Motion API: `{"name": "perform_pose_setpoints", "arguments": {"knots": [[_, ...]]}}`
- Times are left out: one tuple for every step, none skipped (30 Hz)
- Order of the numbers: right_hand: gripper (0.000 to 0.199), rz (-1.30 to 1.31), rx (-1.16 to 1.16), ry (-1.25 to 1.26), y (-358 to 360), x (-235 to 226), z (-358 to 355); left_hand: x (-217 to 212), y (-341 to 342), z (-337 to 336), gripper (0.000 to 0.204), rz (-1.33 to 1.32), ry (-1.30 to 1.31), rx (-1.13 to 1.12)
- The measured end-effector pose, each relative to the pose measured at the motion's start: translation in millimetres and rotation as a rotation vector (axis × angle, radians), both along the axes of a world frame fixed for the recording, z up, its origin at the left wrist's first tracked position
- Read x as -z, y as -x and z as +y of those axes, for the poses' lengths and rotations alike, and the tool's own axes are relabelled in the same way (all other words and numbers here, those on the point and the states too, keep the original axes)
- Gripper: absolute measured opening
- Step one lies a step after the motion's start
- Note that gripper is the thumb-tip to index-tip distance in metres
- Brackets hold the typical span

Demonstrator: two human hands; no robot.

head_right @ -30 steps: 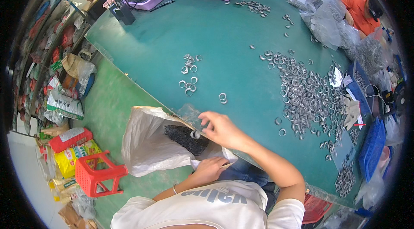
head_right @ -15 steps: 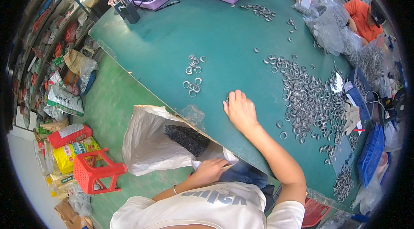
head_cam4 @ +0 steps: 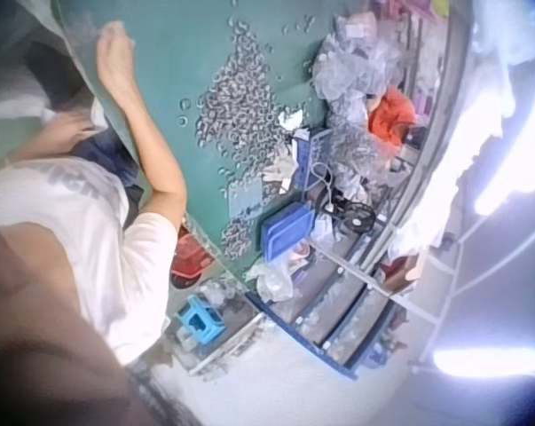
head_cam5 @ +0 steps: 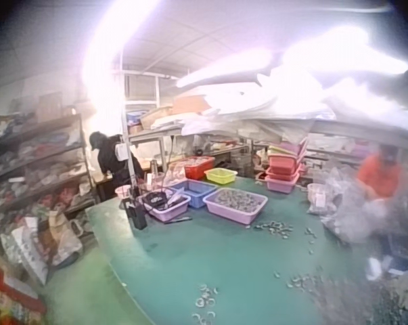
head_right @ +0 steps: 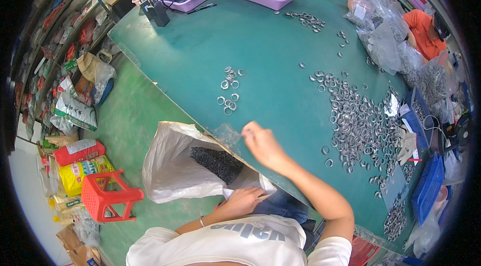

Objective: The person writes notes on a small slip of paper using a red pen and then sorts small metal ring-shaped components from a large pile into smaller groups or bags on a green workbench.

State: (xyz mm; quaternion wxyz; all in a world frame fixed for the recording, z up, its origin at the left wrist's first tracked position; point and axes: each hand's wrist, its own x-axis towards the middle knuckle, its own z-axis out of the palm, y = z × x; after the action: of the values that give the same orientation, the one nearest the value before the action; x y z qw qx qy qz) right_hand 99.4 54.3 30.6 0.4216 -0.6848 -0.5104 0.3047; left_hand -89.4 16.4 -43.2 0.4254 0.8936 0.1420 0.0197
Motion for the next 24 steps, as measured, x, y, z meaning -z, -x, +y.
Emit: {"name": "perform_pose_setpoints", "arguments": {"knots": [[0.018, 0.077, -0.101, 0.188, 15, -20, 5, 0, 3, 1, 0.023, 0.01, 0.005, -0.01], [0.019, 0.036, -0.184, 0.146, 25, -22, 6, 0, 2, 0, 0.022, -0.002, -0.003, -0.012], [0.021, -0.005, -0.269, 0.105, 31, -22, 6, -1, 2, 0, 0.022, -0.013, -0.01, -0.017], [0.022, -0.086, -0.268, 0.053, 30, -21, 9, -2, 1, 0, 0.022, -0.025, -0.02, -0.022], [0.022, -0.165, -0.268, 0.001, 26, -17, 17, -1, 1, 0, 0.022, -0.022, -0.025, -0.019], [0.023, -0.244, -0.269, -0.051, 21, -13, 27, 1, 1, -1, 0.022, -0.019, -0.029, -0.016], [0.02, -0.219, -0.175, -0.106, 11, -12, 39, 3, 2, -1, 0.022, -0.016, -0.032, -0.017], [0.018, -0.244, -0.067, -0.167, 3, -8, 50, 4, 2, -2, 0.021, -0.012, -0.029, -0.02], [0.017, -0.369, 0.035, -0.22, -4, -6, 62, 5, 3, -2, 0.021, -0.009, -0.027, -0.023], [0.018, -0.487, 0.031, -0.298, -12, 0, 75, 6, 3, -2, 0.021, -0.005, -0.026, -0.028], [0.02, -0.604, 0.03, -0.379, -18, 8, 84, 7, 3, -2, 0.021, -0.006, -0.027, -0.024], [0.02, -0.65, 0.016, -0.366, -21, 15, 86, 9, 2, -3, 0.021, -0.007, -0.029, -0.019], [0.02, -0.689, -0.001, -0.351, -19, 20, 88, 9, 3, -2, 0.02, -0.002, -0.028, -0.017], [0.021, -0.729, -0.015, -0.336, -19, 25, 89, 8, 3, -1, 0.02, -0.018, -0.022, -0.023], [0.02, -0.699, -0.006, -0.325, -20, 28, 86, 7, 3, -1, 0.02, -0.036, -0.016, -0.026], [0.019, -0.666, 0.002, -0.307, -18, 29, 81, 7, 5, -2, 0.02, -0.049, -0.002, -0.029], [0.018, -0.633, 0.012, -0.288, -18, 31, 78, 8, 6, -2, 0.021, -0.033, -0.005, -0.031], [0.013, -0.61, 0.065, -0.336, -20, 35, 77, 9, 5, -2, 0.021, -0.016, -0.008, -0.032], [0.013, -0.598, 0.098, -0.322, -25, 37, 74, 9, 4, -1, 0.021, -0.005, -0.011, -0.024], [0.013, -0.586, 0.132, -0.307, -31, 38, 70, 7, 4, -1, 0.021, -0.005, -0.007, -0.022], [0.012, -0.573, 0.166, -0.293, -36, 39, 66, 5, 3, -1, 0.021, -0.005, -0.003, -0.02], [0.015, -0.568, 0.131, -0.238, -38, 31, 63, 3, 2, 0, 0.022, -0.004, -0.003, -0.026], [0.016, -0.415, 0.134, -0.223, -37, 25, 61, 3, 2, 0, 0.022, -0.015, 0.001, -0.023], [0.017, -0.261, 0.136, -0.207, -34, 18, 61, 3, 1, 1, 0.022, -0.025, 0.005, -0.02]]}}
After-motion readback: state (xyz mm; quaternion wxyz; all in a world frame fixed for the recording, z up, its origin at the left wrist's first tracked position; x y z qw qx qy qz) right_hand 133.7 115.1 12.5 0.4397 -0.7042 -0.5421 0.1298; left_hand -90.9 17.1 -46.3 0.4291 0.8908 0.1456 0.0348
